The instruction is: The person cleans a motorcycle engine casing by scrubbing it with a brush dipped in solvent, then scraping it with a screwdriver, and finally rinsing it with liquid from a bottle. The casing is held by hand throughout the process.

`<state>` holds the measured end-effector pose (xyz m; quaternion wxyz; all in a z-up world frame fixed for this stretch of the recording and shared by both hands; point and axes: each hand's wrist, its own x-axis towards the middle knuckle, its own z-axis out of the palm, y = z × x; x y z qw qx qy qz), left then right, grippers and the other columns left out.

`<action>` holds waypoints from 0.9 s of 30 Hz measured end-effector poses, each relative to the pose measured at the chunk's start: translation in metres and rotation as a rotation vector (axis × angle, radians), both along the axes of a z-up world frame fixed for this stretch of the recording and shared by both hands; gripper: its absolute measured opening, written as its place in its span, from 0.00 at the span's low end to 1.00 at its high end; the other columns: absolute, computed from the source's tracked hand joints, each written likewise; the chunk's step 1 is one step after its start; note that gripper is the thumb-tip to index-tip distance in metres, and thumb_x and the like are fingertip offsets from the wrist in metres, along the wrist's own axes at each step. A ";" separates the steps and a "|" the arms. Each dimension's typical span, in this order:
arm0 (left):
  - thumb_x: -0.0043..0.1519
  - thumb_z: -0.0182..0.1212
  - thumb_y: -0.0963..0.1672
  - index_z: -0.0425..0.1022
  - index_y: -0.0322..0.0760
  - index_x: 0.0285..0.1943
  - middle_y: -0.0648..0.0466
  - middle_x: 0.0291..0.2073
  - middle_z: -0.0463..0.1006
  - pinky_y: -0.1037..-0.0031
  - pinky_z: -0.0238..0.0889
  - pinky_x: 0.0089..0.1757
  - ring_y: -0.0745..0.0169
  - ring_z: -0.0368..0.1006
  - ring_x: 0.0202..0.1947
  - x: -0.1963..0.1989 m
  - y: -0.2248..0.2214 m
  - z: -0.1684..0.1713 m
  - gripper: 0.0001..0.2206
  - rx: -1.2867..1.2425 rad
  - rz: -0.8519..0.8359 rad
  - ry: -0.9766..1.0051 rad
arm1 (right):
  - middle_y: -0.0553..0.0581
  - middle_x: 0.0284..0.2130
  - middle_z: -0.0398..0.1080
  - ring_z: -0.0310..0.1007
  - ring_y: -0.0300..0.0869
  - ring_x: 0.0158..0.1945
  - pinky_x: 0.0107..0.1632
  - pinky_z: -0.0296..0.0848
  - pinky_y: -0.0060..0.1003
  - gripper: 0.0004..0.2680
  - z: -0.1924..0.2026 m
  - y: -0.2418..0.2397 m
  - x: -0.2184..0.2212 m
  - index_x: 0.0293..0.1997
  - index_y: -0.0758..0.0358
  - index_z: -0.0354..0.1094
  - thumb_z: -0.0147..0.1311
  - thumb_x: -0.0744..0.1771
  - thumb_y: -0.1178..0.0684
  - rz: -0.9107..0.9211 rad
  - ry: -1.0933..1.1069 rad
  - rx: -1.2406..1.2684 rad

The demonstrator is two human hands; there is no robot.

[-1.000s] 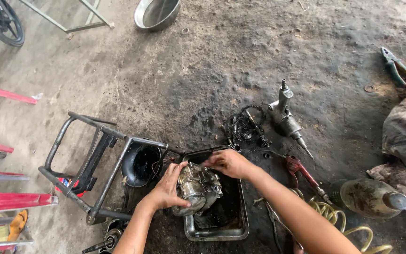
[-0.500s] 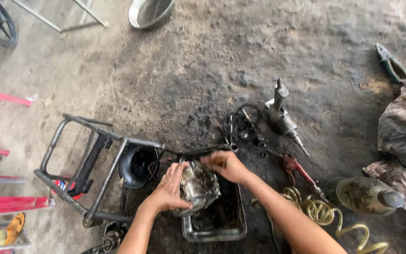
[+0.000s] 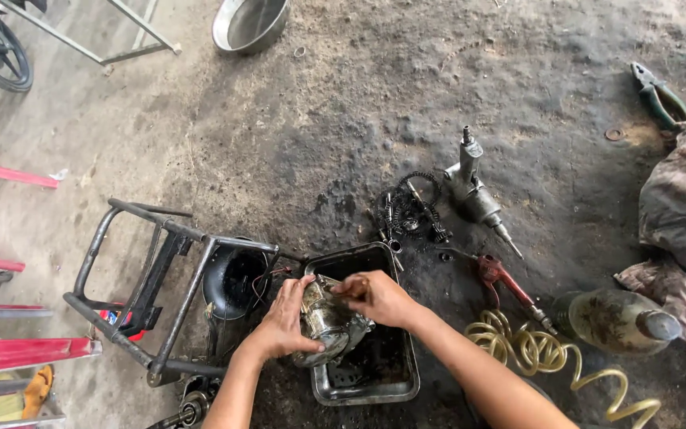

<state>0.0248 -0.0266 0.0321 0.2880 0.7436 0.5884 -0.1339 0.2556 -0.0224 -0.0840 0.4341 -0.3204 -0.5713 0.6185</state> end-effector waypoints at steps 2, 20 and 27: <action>0.30 0.86 0.50 0.38 0.51 0.77 0.50 0.68 0.52 0.62 0.38 0.70 0.48 0.43 0.74 0.000 0.000 -0.001 0.66 -0.010 0.001 0.016 | 0.57 0.45 0.81 0.81 0.41 0.50 0.55 0.77 0.37 0.11 0.012 -0.003 0.006 0.47 0.66 0.75 0.60 0.62 0.65 0.056 -0.080 -0.004; 0.29 0.86 0.49 0.40 0.51 0.77 0.52 0.62 0.56 0.63 0.47 0.68 0.51 0.53 0.69 -0.002 -0.005 -0.002 0.66 -0.020 0.131 -0.041 | 0.59 0.41 0.79 0.78 0.52 0.45 0.48 0.75 0.43 0.06 -0.057 0.005 0.008 0.43 0.61 0.78 0.59 0.65 0.56 -0.112 -0.481 0.312; 0.30 0.86 0.48 0.42 0.48 0.77 0.50 0.60 0.58 0.64 0.50 0.67 0.51 0.56 0.67 -0.011 -0.005 -0.008 0.64 0.046 0.064 -0.076 | 0.63 0.41 0.77 0.78 0.54 0.44 0.48 0.75 0.40 0.07 -0.089 0.013 -0.038 0.48 0.63 0.75 0.59 0.66 0.57 -0.356 -0.353 -0.069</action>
